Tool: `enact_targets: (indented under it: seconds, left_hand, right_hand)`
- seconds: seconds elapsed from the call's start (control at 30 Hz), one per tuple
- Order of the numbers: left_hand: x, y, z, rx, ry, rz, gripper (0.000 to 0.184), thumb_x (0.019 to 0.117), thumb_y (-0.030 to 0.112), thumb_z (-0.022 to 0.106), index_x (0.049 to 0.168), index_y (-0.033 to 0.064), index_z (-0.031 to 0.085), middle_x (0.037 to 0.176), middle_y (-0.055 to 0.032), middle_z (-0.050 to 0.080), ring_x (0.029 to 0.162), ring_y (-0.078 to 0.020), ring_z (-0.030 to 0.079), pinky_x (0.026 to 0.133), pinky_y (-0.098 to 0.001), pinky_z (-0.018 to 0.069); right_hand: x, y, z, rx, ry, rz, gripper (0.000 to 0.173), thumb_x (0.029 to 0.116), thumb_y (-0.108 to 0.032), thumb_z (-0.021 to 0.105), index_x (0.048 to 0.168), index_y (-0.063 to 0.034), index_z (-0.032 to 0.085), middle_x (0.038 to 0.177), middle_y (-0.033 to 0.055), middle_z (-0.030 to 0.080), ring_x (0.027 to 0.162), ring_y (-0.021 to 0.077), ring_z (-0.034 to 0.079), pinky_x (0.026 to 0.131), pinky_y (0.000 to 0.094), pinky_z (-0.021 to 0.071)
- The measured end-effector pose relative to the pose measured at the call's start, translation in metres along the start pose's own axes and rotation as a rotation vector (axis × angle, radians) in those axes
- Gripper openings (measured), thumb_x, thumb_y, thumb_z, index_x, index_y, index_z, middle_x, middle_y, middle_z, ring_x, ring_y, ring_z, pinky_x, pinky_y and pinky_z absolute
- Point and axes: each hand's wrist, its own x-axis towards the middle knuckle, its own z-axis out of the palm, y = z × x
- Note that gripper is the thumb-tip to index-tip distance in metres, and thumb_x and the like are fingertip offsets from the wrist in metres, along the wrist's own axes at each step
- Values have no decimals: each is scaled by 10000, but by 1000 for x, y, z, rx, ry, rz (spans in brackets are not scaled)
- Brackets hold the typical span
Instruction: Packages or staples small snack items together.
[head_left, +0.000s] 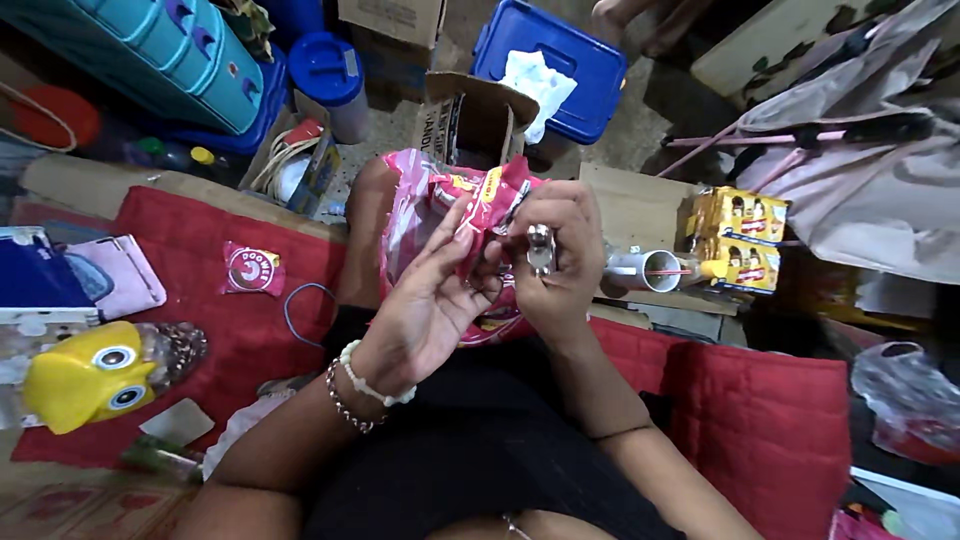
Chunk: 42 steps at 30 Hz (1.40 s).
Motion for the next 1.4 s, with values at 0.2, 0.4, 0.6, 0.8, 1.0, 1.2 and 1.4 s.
enact_targets:
  seconds: [0.2,0.4,0.6,0.8,1.0,1.2,1.4]
  left_hand:
    - [-3,9,-8,714,-220,218,691,1066,238,490,1648,268,118,1505,-36,479,1199,-142,624,994,-350,562]
    - [3,-6,-15,1547,102,711,1042,938,527,661,1657,156,5,1665,-260,-184,1563,-389,59,1205,-512,294]
    - [18,9,-26,1408,-102,1023,383,918,191,713,1268,49,651,1467,-191,480,1362,-262,502,1101,-389,489]
    - [12,22,-19,1514,-213,1027,337,971,218,600,1270,70,646,1349,-156,517,1273,-216,524,1061,-351,481]
    - [19,22,-17,1359,-222,1083,186,967,162,628,1125,67,653,1357,-141,504,1322,-212,508,1099,-355,477]
    - [15,25,-17,1529,-247,1070,331,918,144,678,1236,66,636,1111,-69,591,1072,-122,568,929,-261,481]
    - [20,28,-18,1472,-273,976,138,907,96,676,1020,17,684,972,-37,649,872,-36,615,764,-171,532]
  right_hand:
    - [2,1,-8,-15,30,16,118,895,14,639,999,-38,622,1035,65,648,1062,132,632,941,294,541]
    - [1,-7,-2,72,29,281,177,924,28,642,1096,11,606,1049,65,643,952,75,642,820,230,569]
    - [1,-18,-7,190,-36,303,155,930,16,637,1081,0,612,966,23,636,847,35,625,736,193,558]
    - [6,-28,-16,240,-63,283,144,914,20,637,1055,-9,631,970,18,656,846,43,645,725,207,576]
    - [4,-25,-14,189,-49,229,133,891,33,647,1021,7,635,983,38,654,861,41,626,747,197,556]
    - [2,-20,-22,26,-100,172,144,857,35,656,996,1,662,988,58,661,950,89,641,845,239,558]
    - [2,-13,-24,40,-149,184,134,846,61,644,971,14,653,962,70,653,917,100,637,806,236,556]
